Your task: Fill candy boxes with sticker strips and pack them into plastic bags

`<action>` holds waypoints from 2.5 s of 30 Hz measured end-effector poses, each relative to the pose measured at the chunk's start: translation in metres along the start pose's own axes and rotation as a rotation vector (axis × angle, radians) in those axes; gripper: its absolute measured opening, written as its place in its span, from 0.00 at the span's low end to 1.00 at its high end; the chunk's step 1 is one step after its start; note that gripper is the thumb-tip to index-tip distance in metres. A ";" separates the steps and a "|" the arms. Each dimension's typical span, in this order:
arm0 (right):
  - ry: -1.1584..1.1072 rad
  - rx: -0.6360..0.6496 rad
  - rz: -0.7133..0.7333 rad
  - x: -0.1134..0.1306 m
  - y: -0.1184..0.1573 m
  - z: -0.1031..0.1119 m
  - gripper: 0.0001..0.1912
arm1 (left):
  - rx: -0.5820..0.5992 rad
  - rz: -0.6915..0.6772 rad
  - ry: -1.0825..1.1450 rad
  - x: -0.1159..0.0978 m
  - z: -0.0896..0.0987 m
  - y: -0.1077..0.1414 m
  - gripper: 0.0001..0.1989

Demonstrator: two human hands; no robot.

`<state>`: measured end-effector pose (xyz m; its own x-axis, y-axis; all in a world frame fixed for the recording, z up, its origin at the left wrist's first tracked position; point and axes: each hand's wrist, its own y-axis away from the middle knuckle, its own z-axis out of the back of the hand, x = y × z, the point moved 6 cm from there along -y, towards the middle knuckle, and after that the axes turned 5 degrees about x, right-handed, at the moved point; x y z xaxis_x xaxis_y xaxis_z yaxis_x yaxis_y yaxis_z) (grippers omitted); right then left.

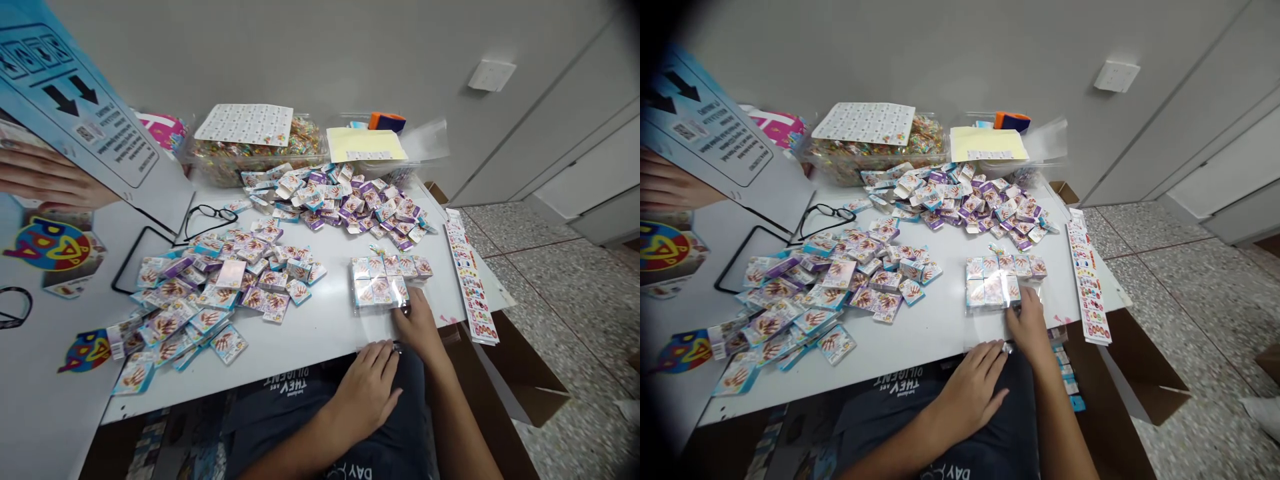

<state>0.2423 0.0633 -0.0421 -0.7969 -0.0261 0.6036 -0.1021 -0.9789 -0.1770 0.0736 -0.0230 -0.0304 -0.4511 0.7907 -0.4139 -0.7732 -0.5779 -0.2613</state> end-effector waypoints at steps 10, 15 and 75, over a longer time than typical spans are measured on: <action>0.071 -0.019 -0.018 0.014 0.031 0.008 0.29 | -0.685 0.562 -0.354 0.093 0.102 0.064 0.17; 0.036 -0.094 -0.234 0.016 0.035 0.011 0.31 | -0.299 0.739 -0.469 0.159 0.102 0.056 0.31; -0.976 0.402 -0.147 0.138 0.017 -0.111 0.22 | -0.671 0.267 0.577 0.150 0.097 0.067 0.16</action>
<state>0.0647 0.0658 -0.0483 0.0474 0.1216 0.9915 0.1880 -0.9759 0.1107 -0.0896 0.0764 -0.0252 -0.1455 0.4950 -0.8566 -0.1735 -0.8652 -0.4705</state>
